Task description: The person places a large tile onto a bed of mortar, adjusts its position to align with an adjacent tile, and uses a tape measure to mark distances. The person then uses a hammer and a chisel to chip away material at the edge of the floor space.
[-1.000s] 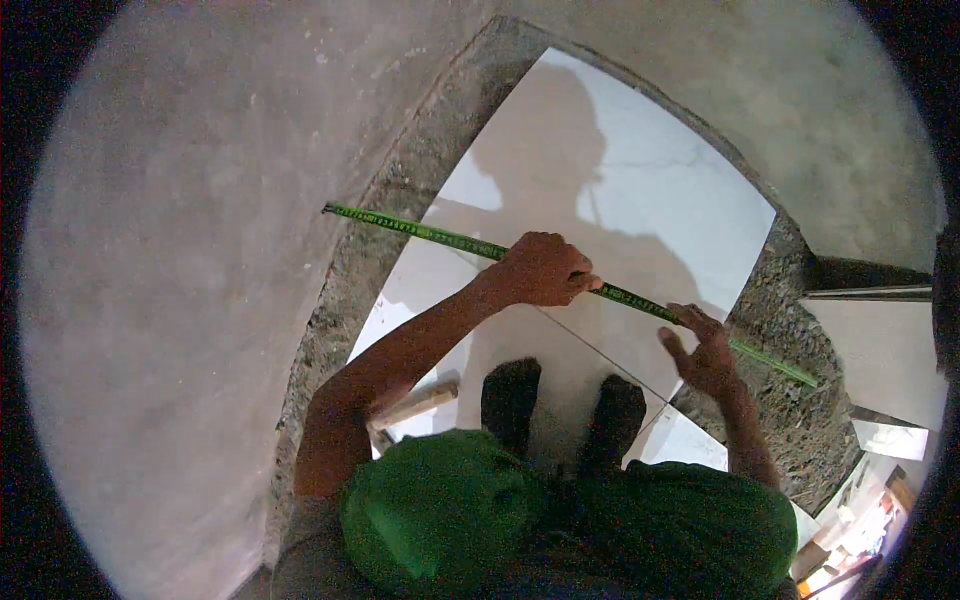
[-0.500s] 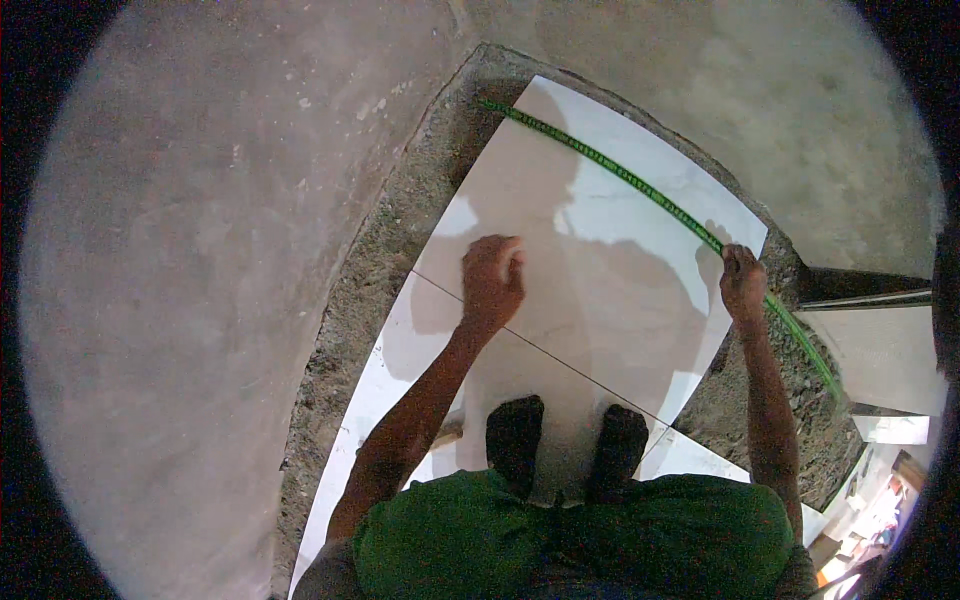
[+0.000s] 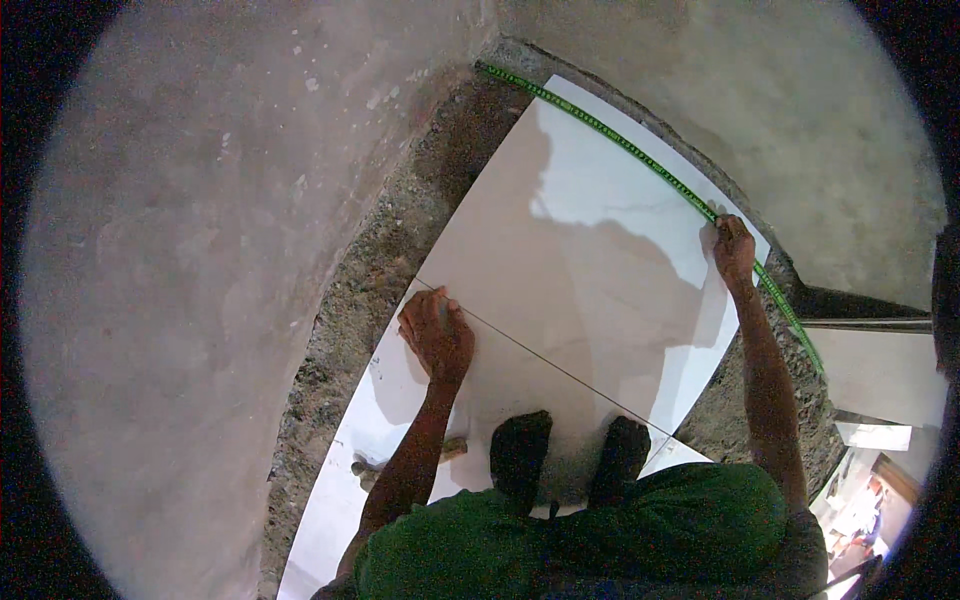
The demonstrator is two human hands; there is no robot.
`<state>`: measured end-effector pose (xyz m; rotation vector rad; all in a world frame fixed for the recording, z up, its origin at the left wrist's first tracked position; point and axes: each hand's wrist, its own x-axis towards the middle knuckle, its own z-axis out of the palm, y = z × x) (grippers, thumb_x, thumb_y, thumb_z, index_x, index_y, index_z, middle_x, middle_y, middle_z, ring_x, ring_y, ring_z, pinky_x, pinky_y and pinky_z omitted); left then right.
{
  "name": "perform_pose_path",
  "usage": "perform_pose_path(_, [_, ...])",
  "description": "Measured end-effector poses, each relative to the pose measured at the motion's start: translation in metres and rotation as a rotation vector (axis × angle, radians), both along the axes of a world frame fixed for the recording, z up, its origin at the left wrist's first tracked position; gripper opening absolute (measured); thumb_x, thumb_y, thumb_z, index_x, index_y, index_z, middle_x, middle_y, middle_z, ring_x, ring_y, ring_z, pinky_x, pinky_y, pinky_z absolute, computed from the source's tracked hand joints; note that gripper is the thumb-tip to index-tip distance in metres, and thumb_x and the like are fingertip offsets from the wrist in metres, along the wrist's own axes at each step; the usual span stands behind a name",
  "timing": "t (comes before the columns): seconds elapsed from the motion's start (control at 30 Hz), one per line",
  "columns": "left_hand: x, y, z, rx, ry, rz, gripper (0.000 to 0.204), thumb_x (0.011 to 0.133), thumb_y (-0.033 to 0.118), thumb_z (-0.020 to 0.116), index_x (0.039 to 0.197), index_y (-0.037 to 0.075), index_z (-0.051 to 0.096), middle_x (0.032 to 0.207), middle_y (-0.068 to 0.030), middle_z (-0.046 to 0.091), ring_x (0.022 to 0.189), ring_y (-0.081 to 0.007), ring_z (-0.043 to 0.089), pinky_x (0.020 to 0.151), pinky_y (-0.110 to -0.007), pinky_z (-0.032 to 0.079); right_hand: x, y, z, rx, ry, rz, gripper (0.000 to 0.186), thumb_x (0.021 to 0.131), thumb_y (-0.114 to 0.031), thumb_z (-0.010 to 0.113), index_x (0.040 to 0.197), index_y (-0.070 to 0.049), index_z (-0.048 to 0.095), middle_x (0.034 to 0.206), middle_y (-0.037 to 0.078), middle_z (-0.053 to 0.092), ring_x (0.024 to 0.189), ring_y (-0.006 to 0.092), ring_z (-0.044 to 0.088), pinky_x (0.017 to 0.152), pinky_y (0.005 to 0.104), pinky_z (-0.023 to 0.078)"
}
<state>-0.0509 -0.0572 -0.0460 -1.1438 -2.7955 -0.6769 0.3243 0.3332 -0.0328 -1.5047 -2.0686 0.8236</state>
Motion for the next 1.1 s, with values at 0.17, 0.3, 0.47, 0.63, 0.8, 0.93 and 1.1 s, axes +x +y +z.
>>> perform_pose_path(0.17, [-0.006, 0.000, -0.002, -0.040, -0.040, -0.020, 0.026, 0.096, 0.023, 0.060, 0.118, 0.010, 0.064, 0.125, -0.0143, 0.056, 0.122, -0.0364, 0.048, 0.105, -0.056, 0.035, 0.002, 0.008, -0.009, 0.583, -0.467, 0.350, 0.008, 0.090, -0.006, 0.061, 0.097, -0.002, 0.062, 0.091, 0.017, 0.062, 0.086, 0.0376, 0.061, 0.074, 0.0471, 0.051])
perform_pose_path(0.3, [-0.006, 0.000, -0.001, -0.084, -0.074, 0.006, 0.025, 0.097, 0.024, 0.059, 0.116, 0.009, 0.064, 0.124, -0.0145, 0.057, 0.122, -0.0366, 0.048, 0.106, -0.056, 0.035, 0.002, 0.011, -0.018, 0.471, -0.386, 0.274, 0.010, 0.086, -0.009, 0.064, 0.094, -0.004, 0.063, 0.092, 0.015, 0.061, 0.087, 0.0363, 0.061, 0.071, 0.0484, 0.052])
perform_pose_path(0.47, [-0.005, 0.001, 0.000, -0.103, -0.045, 0.004, 0.024, 0.097, 0.024, 0.058, 0.115, 0.009, 0.064, 0.123, -0.0147, 0.057, 0.122, -0.0367, 0.048, 0.106, -0.056, 0.034, -0.002, 0.010, -0.025, 0.762, -0.692, 0.335, 0.009, 0.084, -0.013, 0.065, 0.091, -0.007, 0.062, 0.092, 0.011, 0.062, 0.087, 0.0322, 0.061, 0.065, 0.0456, 0.053])
perform_pose_path(0.63, [-0.007, 0.000, -0.004, -0.088, -0.037, -0.004, 0.024, 0.098, 0.024, 0.057, 0.115, 0.009, 0.064, 0.123, -0.0147, 0.057, 0.122, -0.0366, 0.048, 0.107, -0.055, 0.033, -0.006, 0.006, -0.021, 0.745, -0.833, 0.320, 0.011, 0.083, -0.011, 0.066, 0.092, -0.006, 0.063, 0.092, 0.012, 0.062, 0.087, 0.0331, 0.061, 0.063, 0.0465, 0.053])
perform_pose_path(0.8, [-0.008, -0.001, -0.007, 0.022, -0.013, -0.024, 0.020, 0.097, 0.020, 0.059, 0.113, 0.009, 0.064, 0.121, -0.0145, 0.058, 0.120, -0.0363, 0.049, 0.106, -0.054, 0.034, -0.008, 0.005, -0.013, 0.732, -0.556, 0.394, 0.011, 0.083, -0.010, 0.065, 0.092, -0.004, 0.064, 0.092, 0.013, 0.063, 0.085, 0.0347, 0.060, 0.063, 0.0478, 0.052])
perform_pose_path(0.93, [-0.007, 0.000, -0.006, -0.031, 0.011, -0.009, 0.019, 0.096, 0.017, 0.059, 0.113, 0.009, 0.063, 0.119, -0.0144, 0.059, 0.118, -0.0364, 0.051, 0.106, -0.054, 0.035, -0.007, 0.004, -0.014, 0.711, -0.558, 0.354, 0.008, 0.086, -0.008, 0.063, 0.093, -0.003, 0.063, 0.092, 0.014, 0.063, 0.085, 0.0355, 0.060, 0.065, 0.0483, 0.051])
perform_pose_path(1.1, [-0.007, 0.001, -0.005, -0.005, 0.000, -0.013, 0.020, 0.096, 0.015, 0.059, 0.114, 0.009, 0.063, 0.119, -0.0142, 0.058, 0.119, -0.0365, 0.049, 0.106, -0.053, 0.035, -0.002, 0.005, -0.021, 0.562, -0.494, 0.215, 0.006, 0.089, -0.008, 0.062, 0.091, -0.003, 0.063, 0.091, 0.015, 0.063, 0.083, 0.0358, 0.059, 0.068, 0.0486, 0.051])
